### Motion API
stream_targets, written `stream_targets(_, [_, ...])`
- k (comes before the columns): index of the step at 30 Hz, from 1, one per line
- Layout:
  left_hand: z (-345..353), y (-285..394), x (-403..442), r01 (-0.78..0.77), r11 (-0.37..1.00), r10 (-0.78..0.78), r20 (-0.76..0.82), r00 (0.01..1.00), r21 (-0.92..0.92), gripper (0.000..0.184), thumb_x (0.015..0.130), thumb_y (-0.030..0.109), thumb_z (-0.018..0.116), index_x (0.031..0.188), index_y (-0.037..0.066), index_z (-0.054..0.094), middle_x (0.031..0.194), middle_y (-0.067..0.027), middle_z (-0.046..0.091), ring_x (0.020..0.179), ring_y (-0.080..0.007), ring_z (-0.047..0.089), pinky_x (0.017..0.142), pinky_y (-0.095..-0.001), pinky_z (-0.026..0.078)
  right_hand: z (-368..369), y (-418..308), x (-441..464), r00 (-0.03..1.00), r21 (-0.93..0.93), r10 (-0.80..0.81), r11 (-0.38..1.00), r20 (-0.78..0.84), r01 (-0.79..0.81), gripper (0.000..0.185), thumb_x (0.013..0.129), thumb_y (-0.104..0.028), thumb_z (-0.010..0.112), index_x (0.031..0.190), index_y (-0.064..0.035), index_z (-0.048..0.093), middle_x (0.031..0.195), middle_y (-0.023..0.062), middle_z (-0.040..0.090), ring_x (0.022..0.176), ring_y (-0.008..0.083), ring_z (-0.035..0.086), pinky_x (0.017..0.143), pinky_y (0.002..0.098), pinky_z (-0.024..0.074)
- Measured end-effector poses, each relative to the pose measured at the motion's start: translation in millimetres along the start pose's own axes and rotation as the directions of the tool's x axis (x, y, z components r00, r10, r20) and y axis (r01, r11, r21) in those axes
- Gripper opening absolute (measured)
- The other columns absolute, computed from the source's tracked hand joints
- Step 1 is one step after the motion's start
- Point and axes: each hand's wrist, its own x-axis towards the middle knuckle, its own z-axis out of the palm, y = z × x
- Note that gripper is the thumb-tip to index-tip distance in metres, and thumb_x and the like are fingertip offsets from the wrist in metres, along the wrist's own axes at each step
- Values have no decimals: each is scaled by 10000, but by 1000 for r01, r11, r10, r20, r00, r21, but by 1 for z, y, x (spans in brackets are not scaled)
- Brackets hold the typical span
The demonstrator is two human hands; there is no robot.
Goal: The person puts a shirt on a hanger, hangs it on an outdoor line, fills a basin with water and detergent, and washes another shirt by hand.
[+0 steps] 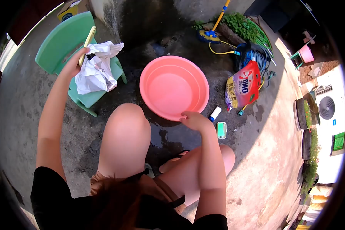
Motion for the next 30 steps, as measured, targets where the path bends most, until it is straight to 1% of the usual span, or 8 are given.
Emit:
stream_targets(6, [88,53,-17,-154,961,172,59,983,-231,461,736,264,663,1087,7,508,945,-98,589,849,-203,614,803,-348,519,-8,-10,-14,1000,38,6,999,-4,-6,458,841,-324,517,1219,-66,529,1101,183,605,1032,310,577,895,366,441])
stream_targets(12, [189,74,-27,-258,938,314,250,916,-231,524,748,333,652,1143,23,505,1046,-101,584,958,-209,587,899,-362,458,-8,-2,-17,1000,42,2,999,-25,-1,460,841,-317,519,1221,-57,525,1114,181,601,1039,311,573,900,367,439])
stream_targets(15, [227,67,-8,-204,948,277,317,907,-244,498,751,333,657,1116,20,527,1003,-108,599,939,-204,595,887,-365,458,-9,-1,-23,999,36,14,999,-38,-13,463,841,-315,519,1222,-52,523,1133,177,593,1060,306,563,912,367,432])
stream_targets(20, [276,35,10,-113,985,151,327,933,-132,455,728,331,685,1050,31,571,913,-88,594,852,-185,580,786,-342,468,-6,6,-30,998,55,33,998,-45,-31,461,843,-320,513,1221,-56,528,1172,165,577,1097,296,542,934,362,417])
stream_targets(21, [283,26,21,-36,993,73,339,938,-116,434,712,366,714,988,78,544,872,-39,563,761,-148,550,769,-333,455,-5,8,-32,998,69,38,997,-47,-35,459,843,-322,512,1218,-58,531,1177,162,574,1101,295,539,937,361,415])
stream_targets(24, [298,5,27,16,991,36,367,929,-136,603,711,373,717,1123,42,427,1074,-142,514,1017,-279,554,936,-468,429,-4,8,-40,997,90,44,995,-65,-38,452,839,-328,512,1207,-69,544,1166,160,581,1091,297,544,931,362,419])
stream_targets(26, [297,0,28,-12,996,43,361,932,-88,578,716,373,713,1093,25,449,1075,-142,522,1055,-276,541,933,-464,440,-6,8,-46,997,98,45,994,-67,-38,445,835,-330,513,1198,-76,553,1148,163,590,1077,301,553,923,366,425])
stream_targets(30, [251,-6,38,-148,954,73,273,959,262,454,715,394,704,952,40,548,885,-33,528,866,-125,548,827,-365,504,-5,15,-49,995,107,60,993,-79,-52,420,822,-312,528,1169,-78,570,1100,176,608,1036,317,571,893,377,441])
